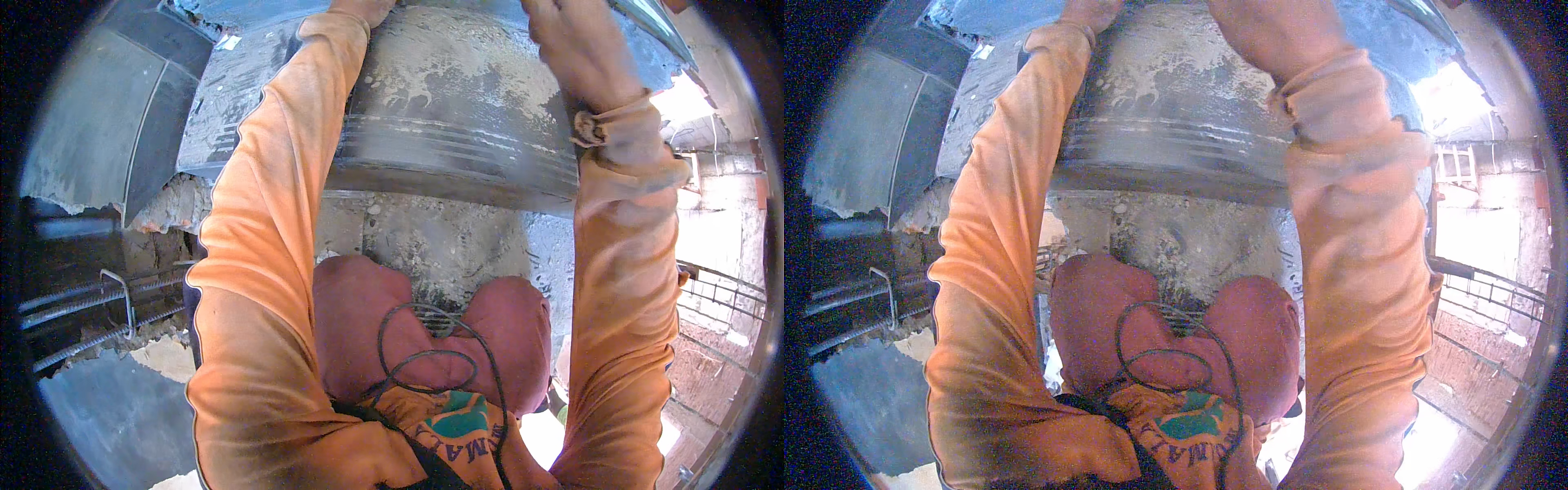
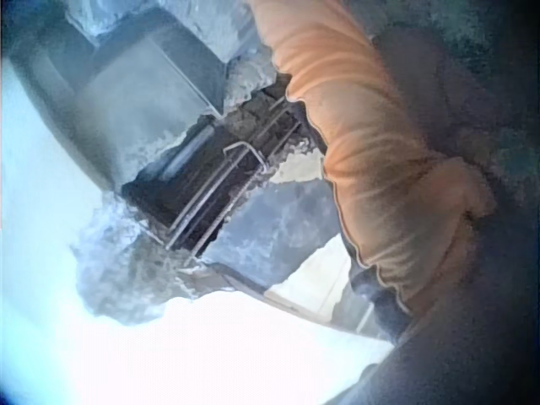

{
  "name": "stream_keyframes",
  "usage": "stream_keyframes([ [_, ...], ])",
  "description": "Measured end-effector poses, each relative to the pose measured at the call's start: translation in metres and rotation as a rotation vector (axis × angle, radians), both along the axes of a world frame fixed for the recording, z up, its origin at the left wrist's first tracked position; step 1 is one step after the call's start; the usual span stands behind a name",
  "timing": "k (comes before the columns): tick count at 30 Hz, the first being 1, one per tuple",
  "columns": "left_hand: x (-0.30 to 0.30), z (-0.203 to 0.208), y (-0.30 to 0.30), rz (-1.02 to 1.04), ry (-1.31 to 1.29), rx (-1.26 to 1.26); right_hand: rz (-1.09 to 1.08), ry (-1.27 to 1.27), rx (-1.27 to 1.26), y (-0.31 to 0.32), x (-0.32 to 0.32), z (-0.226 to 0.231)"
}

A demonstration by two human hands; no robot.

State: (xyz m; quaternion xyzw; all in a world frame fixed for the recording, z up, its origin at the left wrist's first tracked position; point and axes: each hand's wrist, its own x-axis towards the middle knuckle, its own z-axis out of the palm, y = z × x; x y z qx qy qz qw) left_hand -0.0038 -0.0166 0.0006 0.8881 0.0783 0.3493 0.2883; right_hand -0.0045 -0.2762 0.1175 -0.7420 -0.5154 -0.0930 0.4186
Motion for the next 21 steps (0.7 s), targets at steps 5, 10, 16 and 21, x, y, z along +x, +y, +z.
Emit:
stream_keyframes([
  [5, -0.005, 0.014, -0.006, 0.042, 0.107, 0.122, -0.044, -0.129, -0.028, -0.006, -0.027, 0.022],
  [10, 0.0, 0.007, -0.017, -0.042, -0.038, 0.165, -0.293, 0.049, -0.505, 0.018, -0.002, -0.001],
  [16, -0.006, 0.013, -0.006, 0.023, 0.062, 0.225, -0.11, -0.082, -0.053, 0.001, -0.011, -0.023],
  [21, 0.007, 0.009, -0.025, 0.024, -0.027, 0.314, -0.244, 0.029, -0.186, 0.016, 0.011, -0.017],
])
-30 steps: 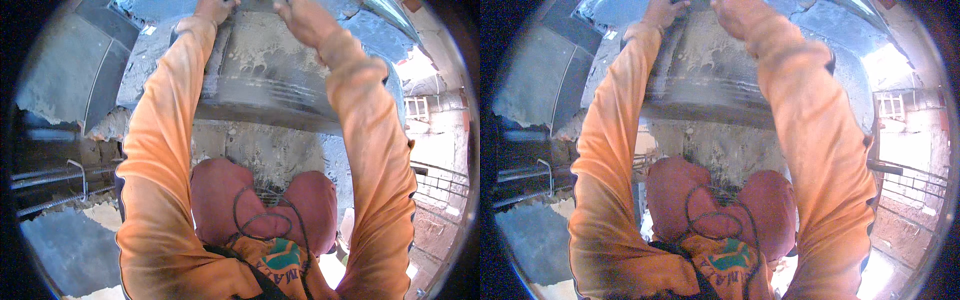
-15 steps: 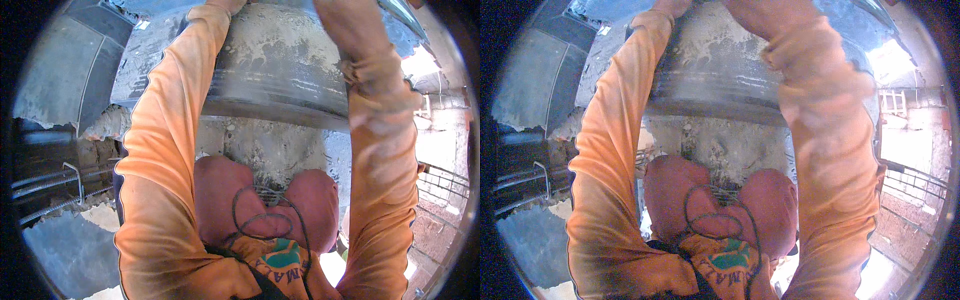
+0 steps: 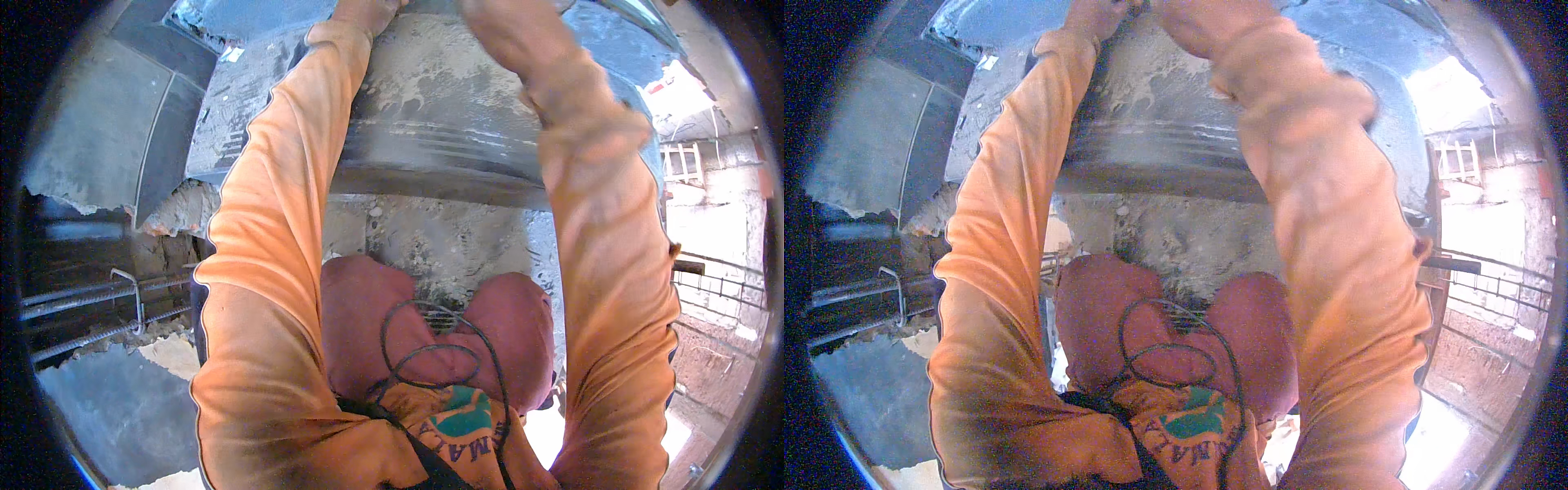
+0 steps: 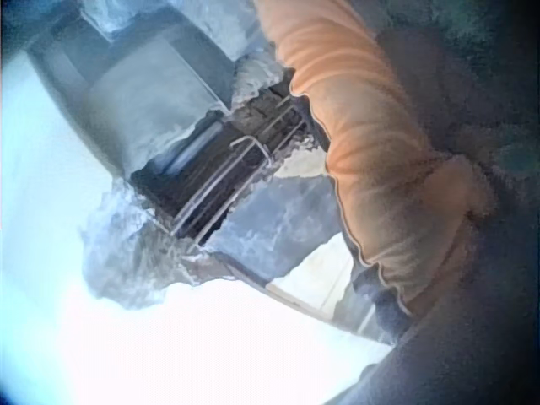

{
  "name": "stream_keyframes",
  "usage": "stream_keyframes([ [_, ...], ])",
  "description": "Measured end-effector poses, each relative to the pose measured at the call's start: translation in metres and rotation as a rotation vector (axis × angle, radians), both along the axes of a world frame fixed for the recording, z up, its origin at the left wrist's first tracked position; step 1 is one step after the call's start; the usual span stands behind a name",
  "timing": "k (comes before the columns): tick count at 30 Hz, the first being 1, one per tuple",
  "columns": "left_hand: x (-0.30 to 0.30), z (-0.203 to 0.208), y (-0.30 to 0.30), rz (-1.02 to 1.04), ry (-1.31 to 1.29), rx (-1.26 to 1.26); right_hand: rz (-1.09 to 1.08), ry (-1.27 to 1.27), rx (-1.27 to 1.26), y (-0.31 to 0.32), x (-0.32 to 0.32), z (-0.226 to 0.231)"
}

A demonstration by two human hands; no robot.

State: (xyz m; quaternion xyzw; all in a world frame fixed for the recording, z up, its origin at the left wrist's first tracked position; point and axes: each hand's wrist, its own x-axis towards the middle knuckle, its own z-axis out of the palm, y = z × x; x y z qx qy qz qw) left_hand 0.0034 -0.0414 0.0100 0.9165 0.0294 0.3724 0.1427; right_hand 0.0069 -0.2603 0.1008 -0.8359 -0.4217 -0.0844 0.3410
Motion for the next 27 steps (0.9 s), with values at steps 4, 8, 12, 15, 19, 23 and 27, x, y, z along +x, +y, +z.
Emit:
stream_keyframes([
  [4, -0.015, 0.012, -0.005, -0.165, -0.081, -0.073, 0.167, 0.0, -0.068, -0.008, -0.018, 0.032],
  [8, -0.008, 0.016, -0.008, -0.003, 0.126, -0.324, 0.129, 0.062, 0.018, -0.029, -0.04, 0.051],
  [12, -0.006, 0.006, -0.016, 0.123, 0.01, 0.015, 0.151, -0.158, 0.164, -0.03, -0.026, 0.055],
  [15, 0.001, -0.001, -0.007, 0.097, 0.058, -0.06, 0.257, -0.273, 0.33, -0.026, -0.02, 0.047],
  [19, 0.006, -0.011, 0.003, -0.08, 0.037, -0.213, 0.124, -0.038, 0.035, -0.011, -0.012, 0.027],
  [23, -0.009, -0.008, 0.005, 0.086, -0.013, -0.307, 0.105, 0.021, 0.039, -0.014, -0.008, 0.002],
  [27, -0.017, -0.007, 0.013, 0.073, 0.015, -0.278, 0.059, 0.006, 0.097, -0.031, -0.025, 0.017],
])
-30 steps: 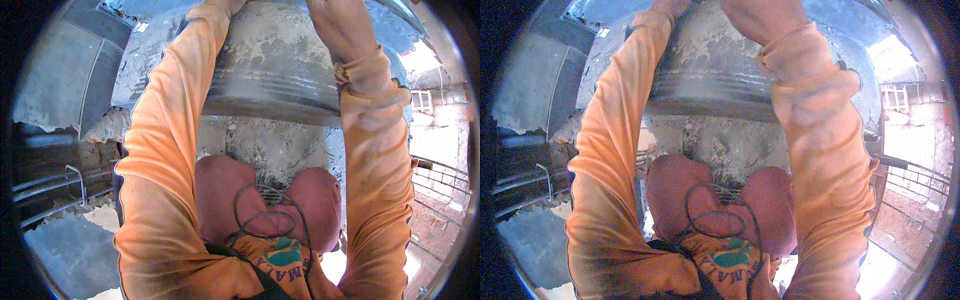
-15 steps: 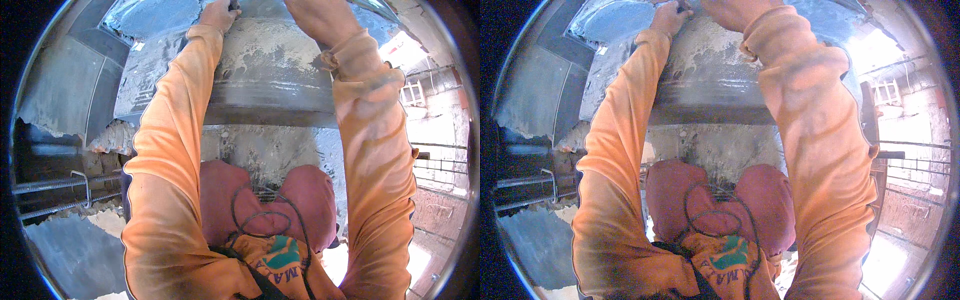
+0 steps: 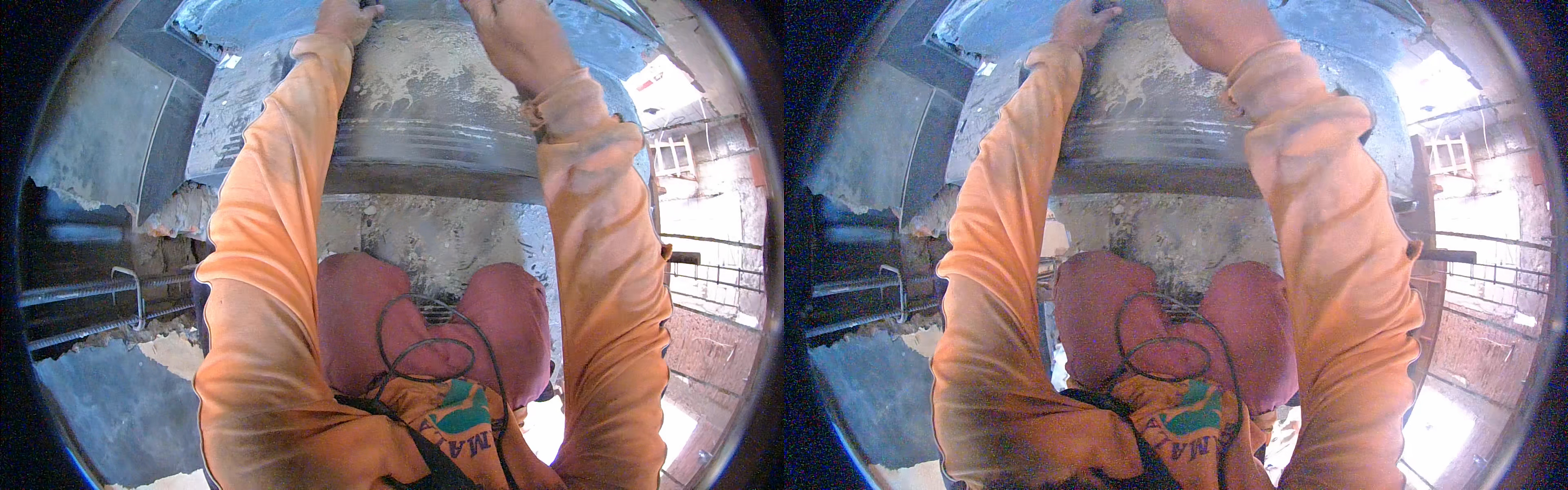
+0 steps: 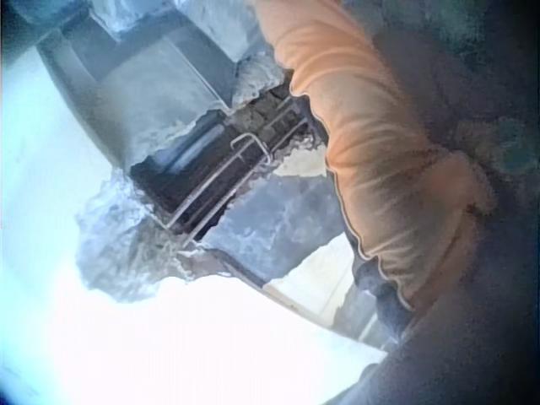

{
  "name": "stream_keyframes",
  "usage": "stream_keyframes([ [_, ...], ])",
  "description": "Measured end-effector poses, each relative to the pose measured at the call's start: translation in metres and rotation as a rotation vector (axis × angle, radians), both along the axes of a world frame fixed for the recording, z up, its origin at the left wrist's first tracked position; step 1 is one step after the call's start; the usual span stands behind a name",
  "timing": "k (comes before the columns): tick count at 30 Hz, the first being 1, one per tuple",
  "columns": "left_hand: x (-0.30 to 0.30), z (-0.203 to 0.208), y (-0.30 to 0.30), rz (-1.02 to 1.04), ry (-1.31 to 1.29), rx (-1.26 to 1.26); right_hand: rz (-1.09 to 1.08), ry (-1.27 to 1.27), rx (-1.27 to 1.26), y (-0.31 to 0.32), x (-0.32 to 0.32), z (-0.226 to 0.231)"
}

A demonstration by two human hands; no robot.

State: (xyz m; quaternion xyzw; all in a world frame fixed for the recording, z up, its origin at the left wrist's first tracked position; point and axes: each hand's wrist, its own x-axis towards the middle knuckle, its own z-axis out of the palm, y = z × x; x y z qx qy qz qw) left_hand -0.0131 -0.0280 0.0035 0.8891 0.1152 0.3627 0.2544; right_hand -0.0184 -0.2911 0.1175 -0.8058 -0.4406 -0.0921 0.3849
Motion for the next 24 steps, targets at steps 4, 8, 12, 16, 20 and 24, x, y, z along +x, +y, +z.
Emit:
stream_keyframes([
  [4, 0.006, 0.0, -0.001, -0.036, 0.025, 0.045, 0.096, -0.134, 0.153, 0.005, -0.006, 0.015],
  [8, 0.009, 0.004, -0.005, -0.03, 0.056, 0.038, 0.074, -0.272, 0.147, 0.01, -0.006, 0.022],
  [12, 0.018, 0.004, -0.002, -0.028, 0.047, 0.275, 0.023, -0.125, -0.105, 0.024, 0.004, 0.01],
  [16, 0.014, 0.002, -0.001, -0.124, -0.074, 0.225, 0.047, -0.114, -0.117, 0.028, 0.008, 0.006],
  [20, 0.007, -0.006, 0.015, -0.014, -0.024, 0.095, 0.082, -0.166, 0.001, 0.018, 0.0, 0.018],
  [24, 0.007, 0.005, 0.013, 0.067, 0.187, 0.165, 0.115, -0.129, 0.028, 0.023, -0.011, 0.03],
])
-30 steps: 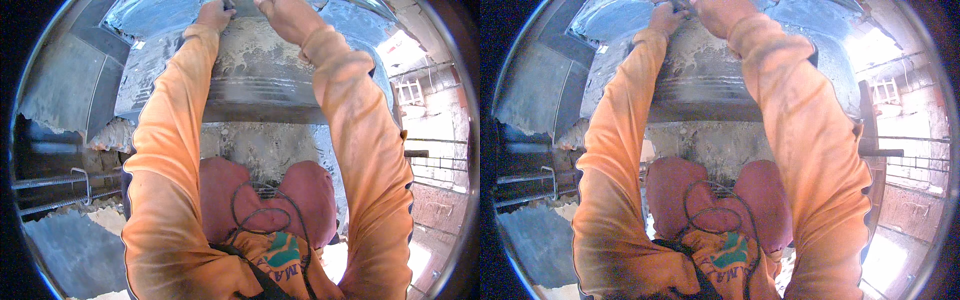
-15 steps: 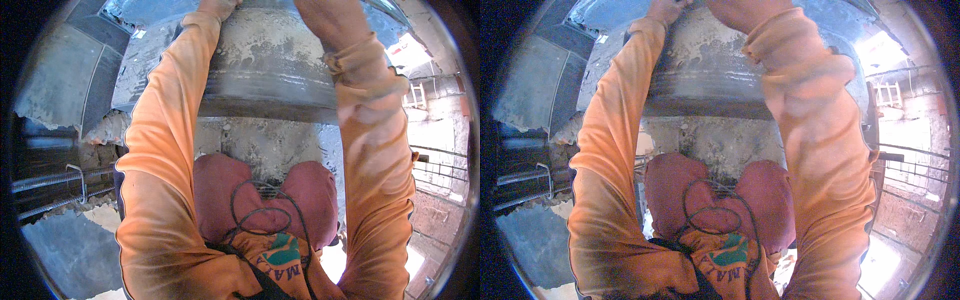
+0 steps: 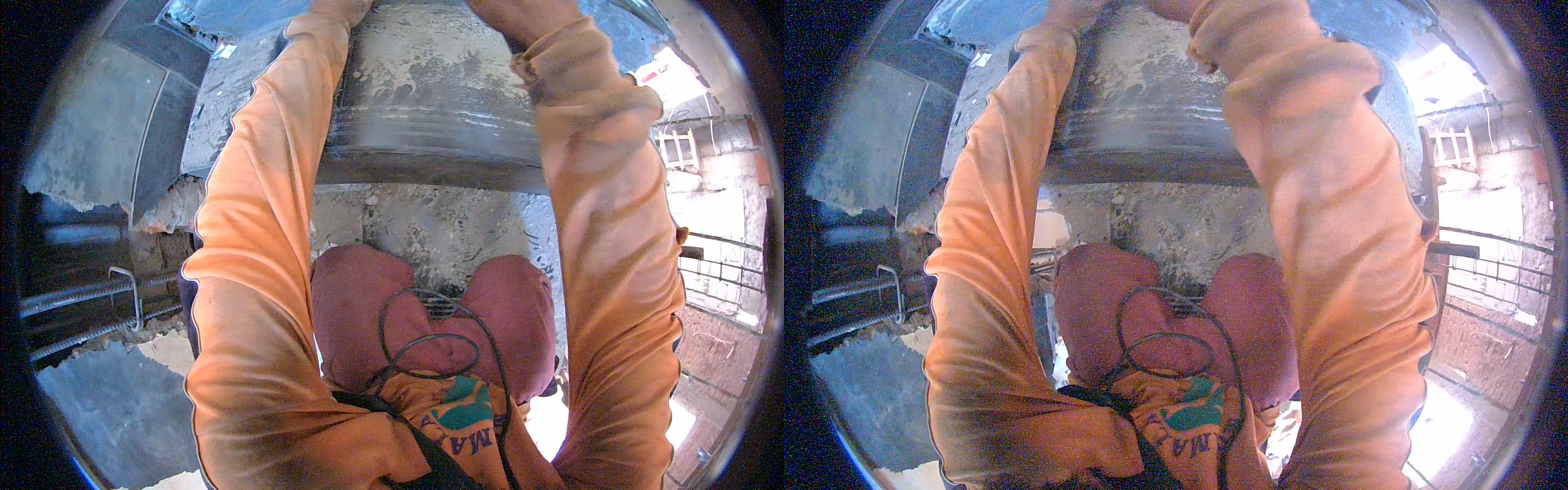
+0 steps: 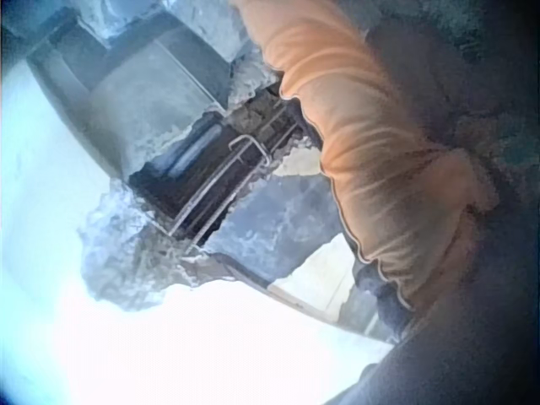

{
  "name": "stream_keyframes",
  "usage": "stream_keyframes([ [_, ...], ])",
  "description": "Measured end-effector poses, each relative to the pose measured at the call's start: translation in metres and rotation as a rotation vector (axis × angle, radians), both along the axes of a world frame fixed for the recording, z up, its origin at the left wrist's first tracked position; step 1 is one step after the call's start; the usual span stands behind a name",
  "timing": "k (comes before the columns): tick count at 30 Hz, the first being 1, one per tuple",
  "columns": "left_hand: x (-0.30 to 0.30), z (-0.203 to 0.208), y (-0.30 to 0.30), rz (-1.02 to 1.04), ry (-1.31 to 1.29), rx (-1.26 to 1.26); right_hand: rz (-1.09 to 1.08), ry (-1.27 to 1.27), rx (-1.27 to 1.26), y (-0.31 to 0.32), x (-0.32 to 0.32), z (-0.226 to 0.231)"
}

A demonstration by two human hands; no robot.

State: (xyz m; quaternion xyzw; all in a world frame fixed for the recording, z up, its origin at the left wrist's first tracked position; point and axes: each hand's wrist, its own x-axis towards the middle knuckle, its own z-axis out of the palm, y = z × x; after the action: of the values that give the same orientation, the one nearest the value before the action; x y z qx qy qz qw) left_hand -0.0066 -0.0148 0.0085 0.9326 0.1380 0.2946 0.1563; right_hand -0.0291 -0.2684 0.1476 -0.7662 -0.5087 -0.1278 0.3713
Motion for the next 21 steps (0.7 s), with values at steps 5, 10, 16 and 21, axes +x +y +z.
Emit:
stream_keyframes([
  [5, -0.007, -0.003, -0.008, -0.187, -0.241, -0.07, -0.063, 0.085, -0.197, 0.019, 0.007, -0.016],
  [10, -0.028, -0.01, 0.011, -0.059, -0.233, -0.222, -0.024, 0.095, -0.09, -0.021, -0.004, -0.019],
  [16, -0.041, -0.003, 0.003, -0.028, -0.312, -0.272, -0.023, 0.196, 0.136, -0.083, -0.01, -0.037],
  [21, -0.028, -0.011, 0.007, 0.04, -0.036, -0.067, -0.181, 0.252, 0.068, -0.117, -0.025, -0.041],
])
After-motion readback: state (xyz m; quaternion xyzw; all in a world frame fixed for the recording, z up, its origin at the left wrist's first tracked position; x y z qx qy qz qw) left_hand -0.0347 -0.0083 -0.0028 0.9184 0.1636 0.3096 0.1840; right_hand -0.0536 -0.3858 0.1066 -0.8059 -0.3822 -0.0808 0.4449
